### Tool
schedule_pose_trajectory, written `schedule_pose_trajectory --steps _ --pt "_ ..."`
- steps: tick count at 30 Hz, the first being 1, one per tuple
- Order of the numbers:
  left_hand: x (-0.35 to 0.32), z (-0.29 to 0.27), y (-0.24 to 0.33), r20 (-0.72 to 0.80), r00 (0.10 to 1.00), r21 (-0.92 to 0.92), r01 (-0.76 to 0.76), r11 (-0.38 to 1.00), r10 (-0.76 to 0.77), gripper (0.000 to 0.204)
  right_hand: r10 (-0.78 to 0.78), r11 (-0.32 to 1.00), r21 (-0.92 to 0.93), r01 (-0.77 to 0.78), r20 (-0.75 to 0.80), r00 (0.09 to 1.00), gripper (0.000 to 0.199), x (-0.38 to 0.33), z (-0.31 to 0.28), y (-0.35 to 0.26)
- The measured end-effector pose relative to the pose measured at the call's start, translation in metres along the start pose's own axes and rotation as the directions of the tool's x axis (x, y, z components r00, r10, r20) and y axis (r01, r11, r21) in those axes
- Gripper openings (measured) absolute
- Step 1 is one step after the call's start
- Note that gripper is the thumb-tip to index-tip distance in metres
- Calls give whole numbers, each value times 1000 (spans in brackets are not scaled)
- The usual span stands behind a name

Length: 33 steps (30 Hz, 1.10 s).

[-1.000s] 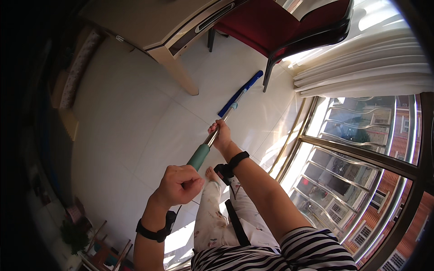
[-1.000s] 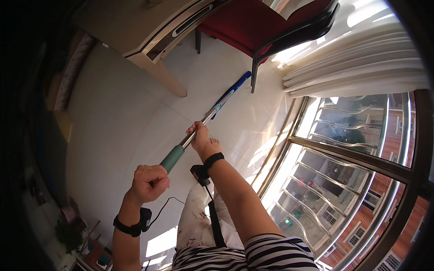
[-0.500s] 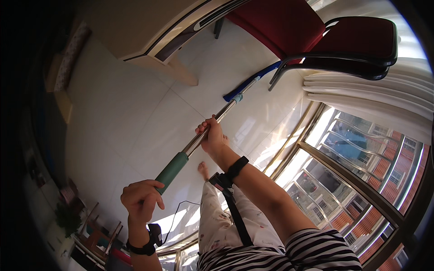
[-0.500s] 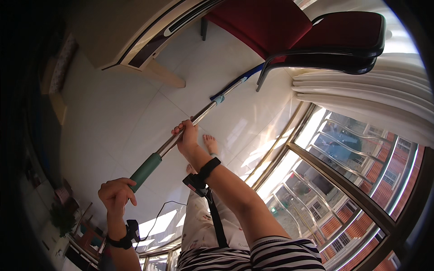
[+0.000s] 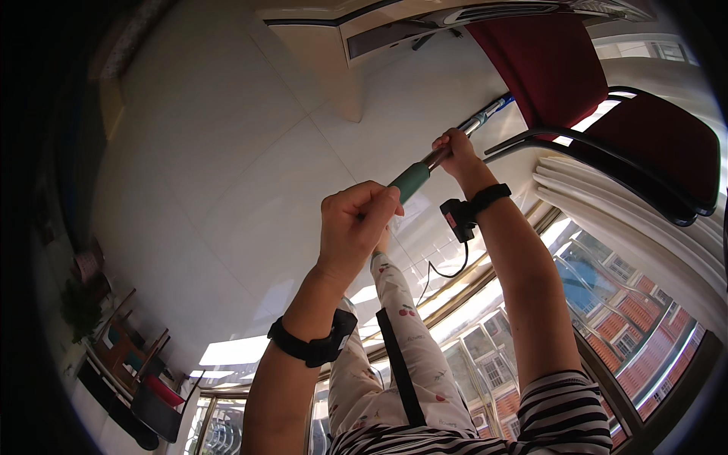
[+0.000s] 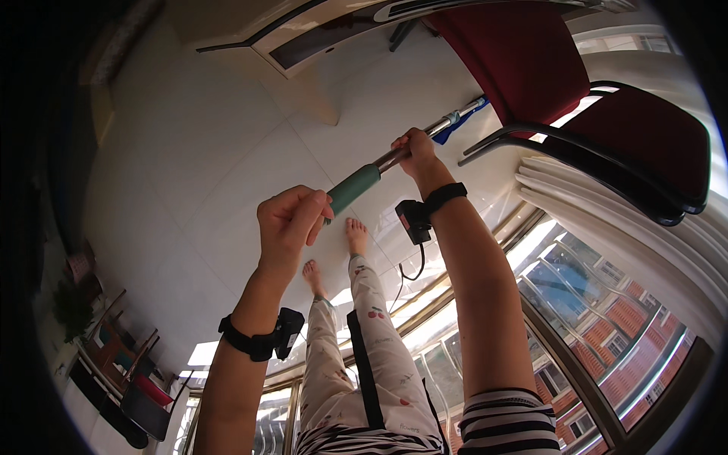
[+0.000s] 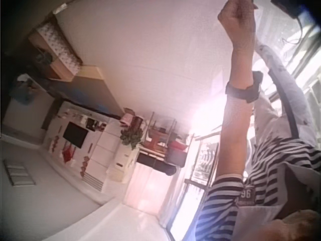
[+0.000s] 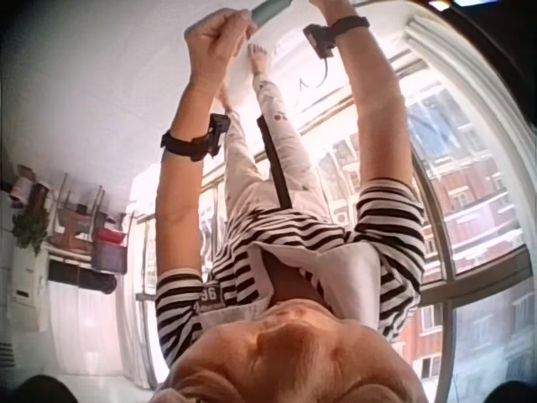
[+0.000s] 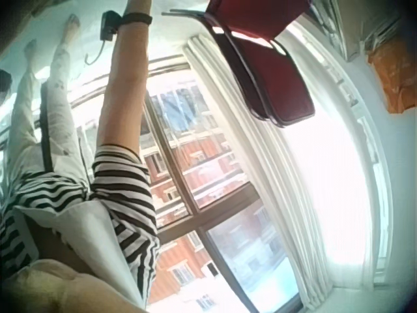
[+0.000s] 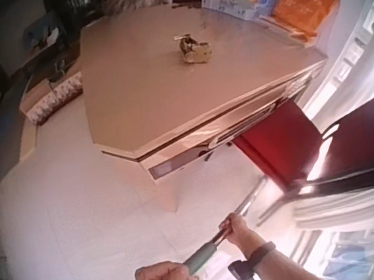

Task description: The person assembles a flat mop by attaching the blue mop head to the metal handle using a light green connector, then uses the assembled mop to clean a tiled floor.

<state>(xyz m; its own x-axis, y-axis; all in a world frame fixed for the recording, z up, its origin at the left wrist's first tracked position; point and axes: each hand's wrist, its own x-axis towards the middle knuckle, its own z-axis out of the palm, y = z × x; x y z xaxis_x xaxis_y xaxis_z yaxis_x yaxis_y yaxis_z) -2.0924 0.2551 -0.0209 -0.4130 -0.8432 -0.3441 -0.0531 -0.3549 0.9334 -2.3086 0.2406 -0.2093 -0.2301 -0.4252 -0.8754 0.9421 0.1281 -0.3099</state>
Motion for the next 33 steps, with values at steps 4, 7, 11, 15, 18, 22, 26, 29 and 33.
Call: schedule_pose_trajectory --steps 4,7,11,15,18,22,26,29,33 --pt "-29 28 -19 -230 956 -252 124 960 -184 25 21 946 -321 -52 -99 995 3 12 -10 -10" --pt "-61 27 -19 -359 903 -425 66 903 -235 33 46 682 -723 -113 -112 993 17 -3 -4 15" --pt "-105 9 -8 -459 844 -525 -6 851 -277 34 -11 445 -875 -191 -219 976 24 -42 15 60" --pt "-149 -17 11 -524 729 -601 50 798 -441 38 -42 328 -919 -217 -244 969 36 -93 24 108" --pt "-192 -45 10 -541 727 -613 2 790 -422 32 7 344 -917 -202 -213 977 39 -125 17 142" --pt "-249 -76 31 -547 682 -588 99 803 -485 33 125 421 -886 -196 -158 980 43 -168 -11 194" --pt "-286 -105 66 -598 570 -633 96 768 -564 38 156 431 -882 -190 -135 979 44 -215 -27 248" --pt "-313 -121 73 -625 599 -572 84 816 -501 41 222 620 -748 -236 -121 967 30 -250 -32 272" --pt "-304 -119 61 -524 802 -401 64 914 -286 37 136 920 -373 -121 14 991 10 -243 -38 265"
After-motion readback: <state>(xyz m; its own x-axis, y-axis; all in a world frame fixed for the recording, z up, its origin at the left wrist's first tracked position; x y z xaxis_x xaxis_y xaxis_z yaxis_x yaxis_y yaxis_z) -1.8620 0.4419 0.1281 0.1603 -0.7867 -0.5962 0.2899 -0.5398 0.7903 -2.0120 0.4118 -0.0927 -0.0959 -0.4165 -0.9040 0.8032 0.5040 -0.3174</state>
